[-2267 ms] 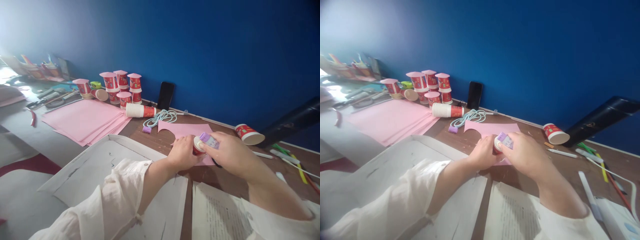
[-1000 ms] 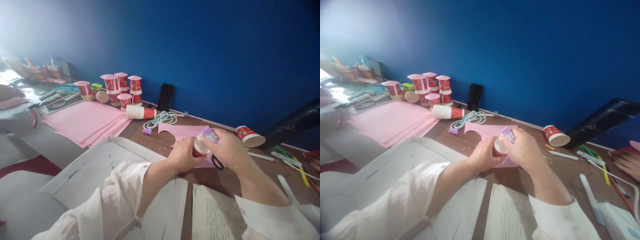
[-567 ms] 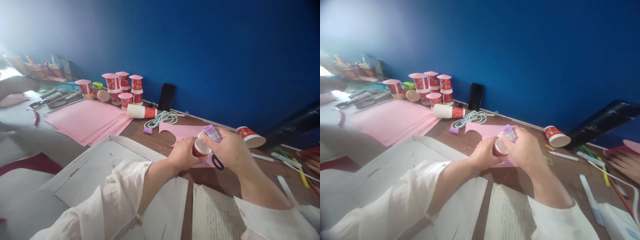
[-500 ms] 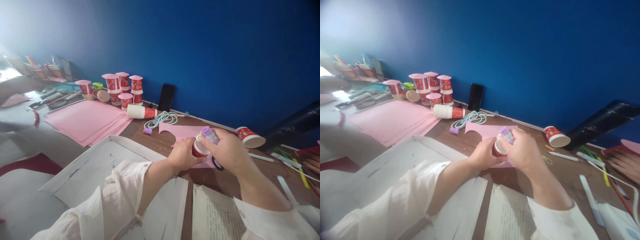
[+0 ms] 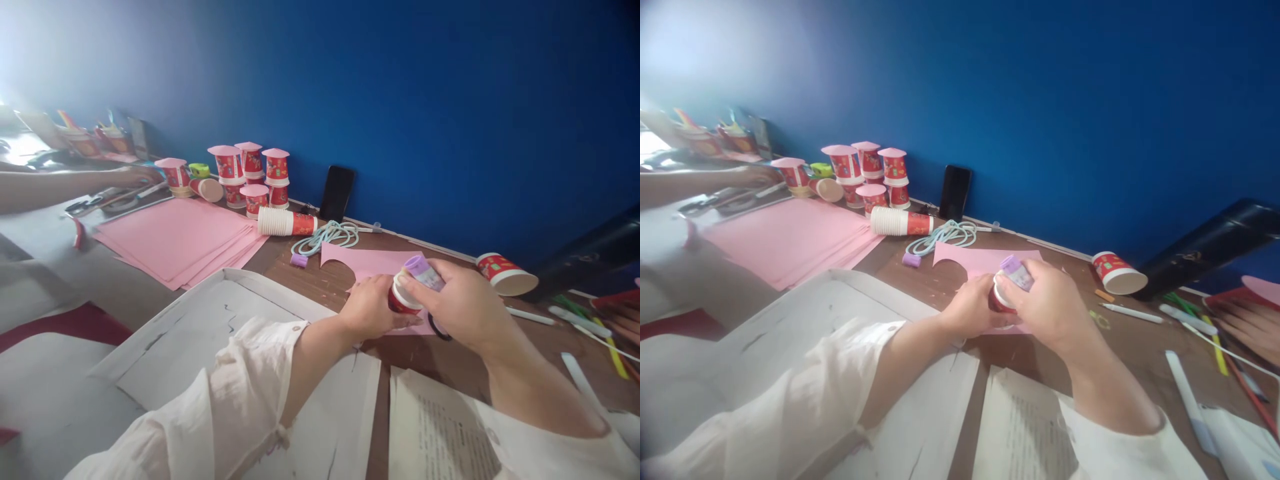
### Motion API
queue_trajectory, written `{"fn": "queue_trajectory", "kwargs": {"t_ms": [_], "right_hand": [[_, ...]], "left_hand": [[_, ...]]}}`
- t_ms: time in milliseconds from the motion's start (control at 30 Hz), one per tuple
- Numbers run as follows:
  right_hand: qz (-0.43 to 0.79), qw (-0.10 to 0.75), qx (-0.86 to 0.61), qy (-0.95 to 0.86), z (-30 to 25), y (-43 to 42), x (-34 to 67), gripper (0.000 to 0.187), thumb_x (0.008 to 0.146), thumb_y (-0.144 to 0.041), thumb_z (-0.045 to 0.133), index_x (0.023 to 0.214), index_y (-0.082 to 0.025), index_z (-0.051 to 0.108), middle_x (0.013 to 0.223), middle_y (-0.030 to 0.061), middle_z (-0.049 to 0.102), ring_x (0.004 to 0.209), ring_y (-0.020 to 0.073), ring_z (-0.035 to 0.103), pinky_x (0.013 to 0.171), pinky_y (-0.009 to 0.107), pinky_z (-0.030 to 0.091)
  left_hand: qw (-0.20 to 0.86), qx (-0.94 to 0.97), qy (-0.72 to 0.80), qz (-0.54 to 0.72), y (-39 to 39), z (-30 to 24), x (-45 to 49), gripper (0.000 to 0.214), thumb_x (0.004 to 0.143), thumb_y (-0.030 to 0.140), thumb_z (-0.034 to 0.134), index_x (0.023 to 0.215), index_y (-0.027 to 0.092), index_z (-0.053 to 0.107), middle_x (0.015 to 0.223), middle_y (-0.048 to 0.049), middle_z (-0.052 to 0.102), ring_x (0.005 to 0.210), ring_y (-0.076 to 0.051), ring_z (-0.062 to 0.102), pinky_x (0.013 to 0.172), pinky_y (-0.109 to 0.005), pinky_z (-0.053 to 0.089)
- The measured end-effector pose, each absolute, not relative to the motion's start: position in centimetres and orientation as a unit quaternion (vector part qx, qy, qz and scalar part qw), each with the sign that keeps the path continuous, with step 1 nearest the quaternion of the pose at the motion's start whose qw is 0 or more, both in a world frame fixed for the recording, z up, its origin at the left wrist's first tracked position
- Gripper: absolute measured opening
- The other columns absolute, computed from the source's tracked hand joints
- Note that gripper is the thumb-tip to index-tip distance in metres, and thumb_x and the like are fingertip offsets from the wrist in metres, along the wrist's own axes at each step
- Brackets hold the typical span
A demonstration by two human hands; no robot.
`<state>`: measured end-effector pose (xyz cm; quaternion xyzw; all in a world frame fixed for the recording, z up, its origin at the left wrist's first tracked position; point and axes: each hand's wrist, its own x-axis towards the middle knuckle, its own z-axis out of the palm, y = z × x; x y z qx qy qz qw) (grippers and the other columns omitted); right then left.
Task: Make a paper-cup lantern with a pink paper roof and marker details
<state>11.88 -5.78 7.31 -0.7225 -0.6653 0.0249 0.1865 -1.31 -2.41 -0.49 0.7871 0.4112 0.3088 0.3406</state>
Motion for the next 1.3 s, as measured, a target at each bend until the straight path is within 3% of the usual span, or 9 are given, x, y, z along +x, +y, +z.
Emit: {"fn": "queue_trajectory", "kwargs": {"t_ms": [167, 367, 500, 667, 933, 1067, 1200, 1300], "right_hand": [[-0.008, 0.151, -0.717, -0.68, 6.8, -5.8, 11.7, 0.027, 0.08, -0.047, 0.051, 0.073, -0.022, 0.057, 0.078, 0.0056, 0.066, 0.069, 0.0214, 0.059, 0.059, 0.031, 0.039], [-0.088, 0.201, -0.723, -0.655, 5.6, -5.2, 12.3, 0.03, 0.083, -0.046, 0.049, 0.093, -0.021, 0.062, 0.097, 0.0107, 0.066, 0.087, 0.0276, 0.062, 0.067, 0.034, 0.042], [-0.006, 0.228, -0.736, -0.638, 6.9, -5.7, 12.2, 0.032, 0.079, -0.051, 0.055, 0.09, -0.022, 0.065, 0.083, 0.0066, 0.068, 0.077, 0.0237, 0.062, 0.065, 0.032, 0.043], [0.095, 0.15, -0.743, -0.646, 8.4, -6.7, 11.5, 0.033, 0.076, -0.055, 0.056, 0.075, -0.023, 0.063, 0.07, 0.0032, 0.066, 0.062, 0.0192, 0.058, 0.054, 0.03, 0.038], [-0.029, 0.154, -0.741, -0.653, 6.7, -5.8, 11.5, 0.029, 0.077, -0.048, 0.053, 0.078, -0.02, 0.061, 0.076, 0.0077, 0.065, 0.069, 0.0217, 0.057, 0.058, 0.031, 0.037], [0.007, 0.195, -0.752, -0.63, 7.6, -6.4, 11.9, 0.033, 0.076, -0.053, 0.055, 0.08, -0.021, 0.063, 0.071, 0.0054, 0.065, 0.064, 0.0199, 0.057, 0.056, 0.03, 0.038], [0.082, 0.148, -0.733, -0.659, 8.1, -7.1, 11.9, 0.033, 0.078, -0.054, 0.054, 0.077, -0.022, 0.065, 0.071, 0.0042, 0.067, 0.061, 0.0181, 0.058, 0.052, 0.028, 0.036], [0.053, 0.129, -0.729, -0.67, 7.5, -6.9, 11.9, 0.033, 0.08, -0.052, 0.051, 0.077, -0.022, 0.065, 0.075, 0.0054, 0.068, 0.063, 0.0189, 0.058, 0.052, 0.029, 0.035]], "left_hand": [[0.335, 0.793, 0.404, 0.31, -2.3, -0.6, -1.3, 0.051, 0.068, 0.052, 0.071, 0.108, 0.022, 0.059, 0.113, -0.0071, 0.066, 0.104, -0.028, 0.06, 0.087, -0.041, 0.048], [0.317, 0.801, 0.414, 0.295, -2.4, -0.6, -1.3, 0.056, 0.068, 0.058, 0.068, 0.11, 0.021, 0.057, 0.112, -0.0075, 0.065, 0.104, -0.03, 0.06, 0.089, -0.045, 0.047], [0.316, 0.8, 0.412, 0.299, -2.6, -0.4, -1.3, 0.055, 0.069, 0.06, 0.067, 0.107, 0.02, 0.058, 0.109, -0.0079, 0.066, 0.101, -0.03, 0.06, 0.087, -0.047, 0.047], [0.305, 0.804, 0.402, 0.315, -2.3, -0.8, -1.2, 0.052, 0.07, 0.057, 0.068, 0.106, 0.02, 0.058, 0.108, -0.0077, 0.066, 0.101, -0.029, 0.061, 0.087, -0.044, 0.047], [0.306, 0.807, 0.401, 0.308, -2.4, -0.7, -1.2, 0.054, 0.07, 0.056, 0.069, 0.109, 0.02, 0.057, 0.112, -0.0089, 0.065, 0.105, -0.03, 0.059, 0.087, -0.043, 0.047], [0.317, 0.799, 0.411, 0.303, -2.5, -0.7, -1.1, 0.057, 0.069, 0.059, 0.069, 0.109, 0.02, 0.057, 0.112, -0.0091, 0.065, 0.104, -0.031, 0.059, 0.086, -0.044, 0.048], [0.311, 0.802, 0.407, 0.307, -2.4, -0.8, -1.1, 0.055, 0.069, 0.055, 0.07, 0.108, 0.018, 0.057, 0.109, -0.0105, 0.065, 0.102, -0.031, 0.06, 0.086, -0.044, 0.048], [0.309, 0.805, 0.407, 0.303, -2.3, -0.9, -1.1, 0.054, 0.069, 0.054, 0.07, 0.107, 0.018, 0.057, 0.11, -0.0112, 0.065, 0.103, -0.031, 0.06, 0.086, -0.044, 0.048]]}}
